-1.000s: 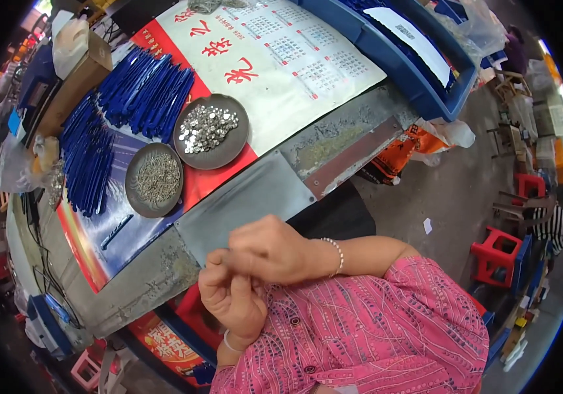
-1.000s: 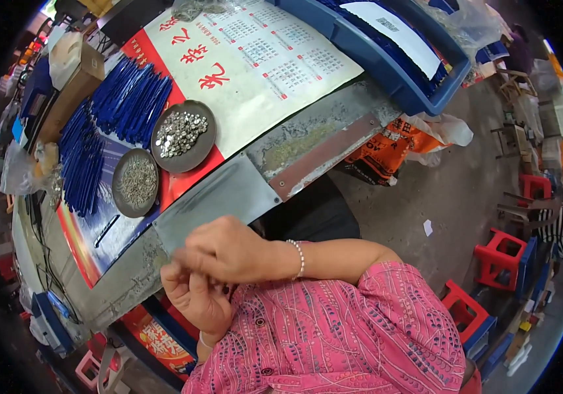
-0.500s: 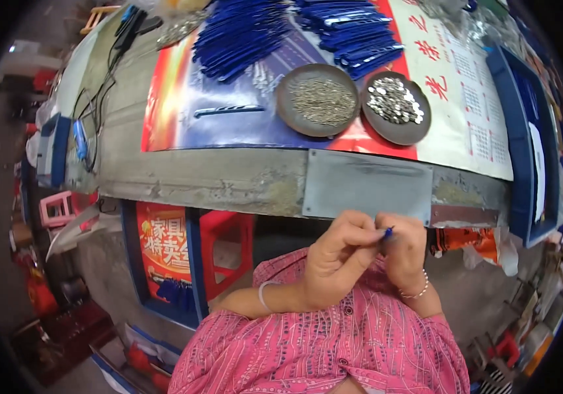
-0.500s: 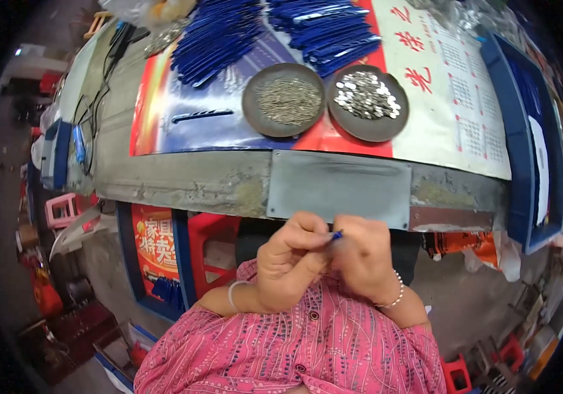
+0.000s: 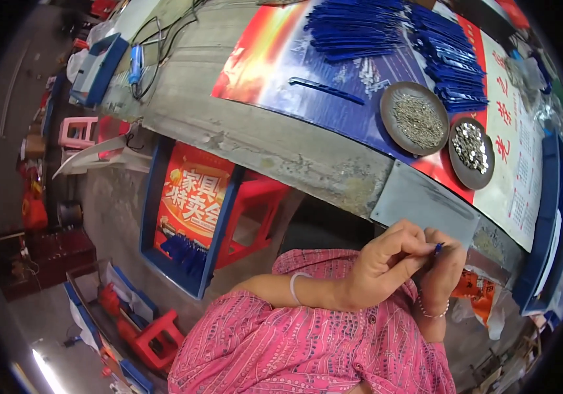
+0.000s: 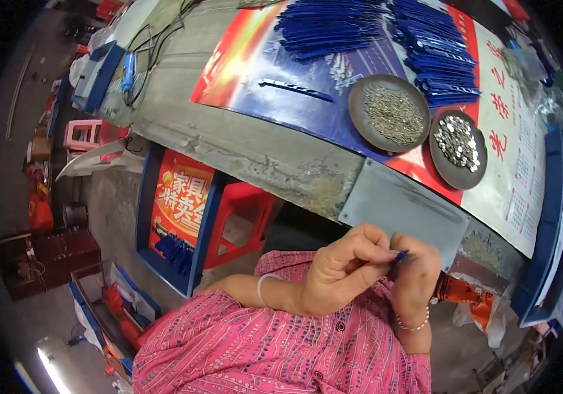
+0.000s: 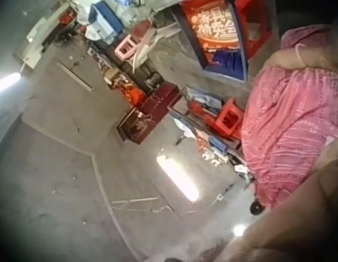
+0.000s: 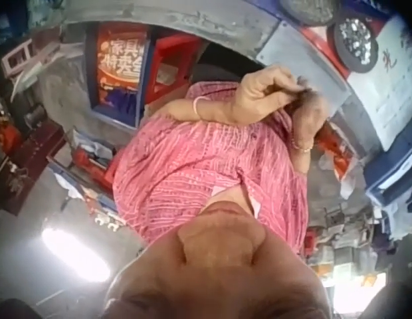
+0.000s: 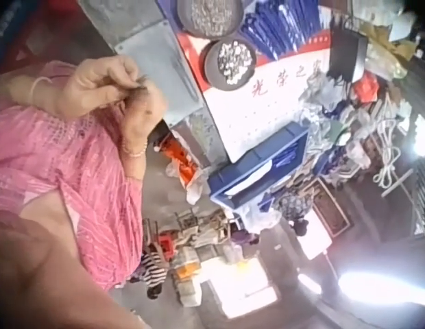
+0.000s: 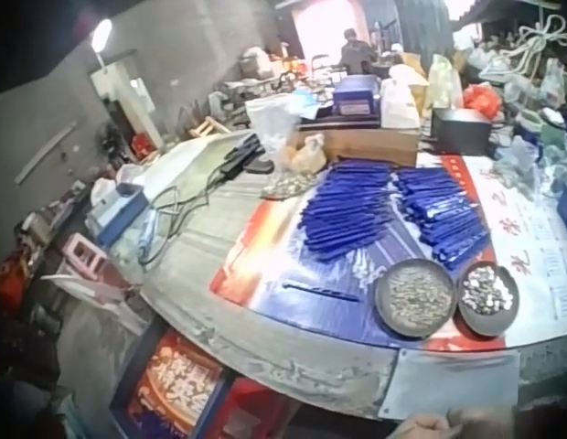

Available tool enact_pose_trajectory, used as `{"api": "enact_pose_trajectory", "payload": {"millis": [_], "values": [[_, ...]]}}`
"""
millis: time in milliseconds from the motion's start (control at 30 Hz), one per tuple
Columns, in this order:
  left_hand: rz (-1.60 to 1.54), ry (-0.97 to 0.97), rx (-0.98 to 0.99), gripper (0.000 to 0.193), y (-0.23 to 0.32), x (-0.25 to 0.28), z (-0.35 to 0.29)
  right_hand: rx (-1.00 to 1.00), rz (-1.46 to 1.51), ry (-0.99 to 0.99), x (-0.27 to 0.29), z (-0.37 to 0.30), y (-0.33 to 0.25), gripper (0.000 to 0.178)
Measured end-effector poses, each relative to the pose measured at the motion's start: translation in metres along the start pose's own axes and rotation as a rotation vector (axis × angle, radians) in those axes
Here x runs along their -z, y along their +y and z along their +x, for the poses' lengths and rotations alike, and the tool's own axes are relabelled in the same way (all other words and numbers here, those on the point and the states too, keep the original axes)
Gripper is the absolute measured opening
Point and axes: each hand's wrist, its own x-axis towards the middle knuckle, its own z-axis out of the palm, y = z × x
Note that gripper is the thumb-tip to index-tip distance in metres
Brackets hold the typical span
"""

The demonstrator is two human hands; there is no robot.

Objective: The worker is manually assembling small blue plastic parts with small metal components at a factory workstation.

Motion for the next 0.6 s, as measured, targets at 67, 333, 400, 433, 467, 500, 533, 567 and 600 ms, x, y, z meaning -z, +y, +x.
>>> {"api": "enact_pose_trajectory", "payload": {"millis": [67, 333, 400, 433, 467, 500, 533, 567, 600], "values": [[-0.065, 0.005, 0.054, 0.021, 0.002, 0.001, 0.0, -0.282, 0.702, 0.177, -0.004, 0.004, 0.01, 0.044], [-0.137, 0.007, 0.103, 0.021, 0.008, 0.009, -0.002, -0.3, 0.676, 0.074, -0.004, -0.002, 0.018, 0.036], [-0.089, 0.038, 0.034, 0.021, 0.001, 0.012, -0.005, 0.173, -0.098, 0.175, -0.027, 0.001, -0.006, 0.045], [0.058, 0.022, -0.065, 0.021, 0.004, 0.017, -0.006, 0.156, -0.056, 0.03, -0.023, 0.005, -0.009, 0.044], [0.031, -0.01, -0.048, 0.021, 0.007, 0.016, -0.007, 0.134, -0.021, -0.096, -0.014, 0.008, -0.012, 0.044], [-0.097, 0.017, 0.059, 0.022, 0.011, 0.015, -0.008, -0.053, 0.159, -0.108, -0.01, 0.007, -0.002, 0.038], [-0.222, 0.038, 0.171, 0.022, 0.013, 0.012, -0.007, -0.233, 0.342, -0.105, -0.002, 0.005, 0.007, 0.033], [-0.119, -0.015, 0.1, 0.023, 0.011, 0.013, -0.004, -0.215, 0.299, -0.068, 0.003, 0.008, 0.007, 0.032], [-0.1, -0.021, 0.13, 0.023, 0.011, 0.012, -0.004, 0.095, 0.037, -0.07, 0.002, 0.003, 0.013, 0.037]]}}
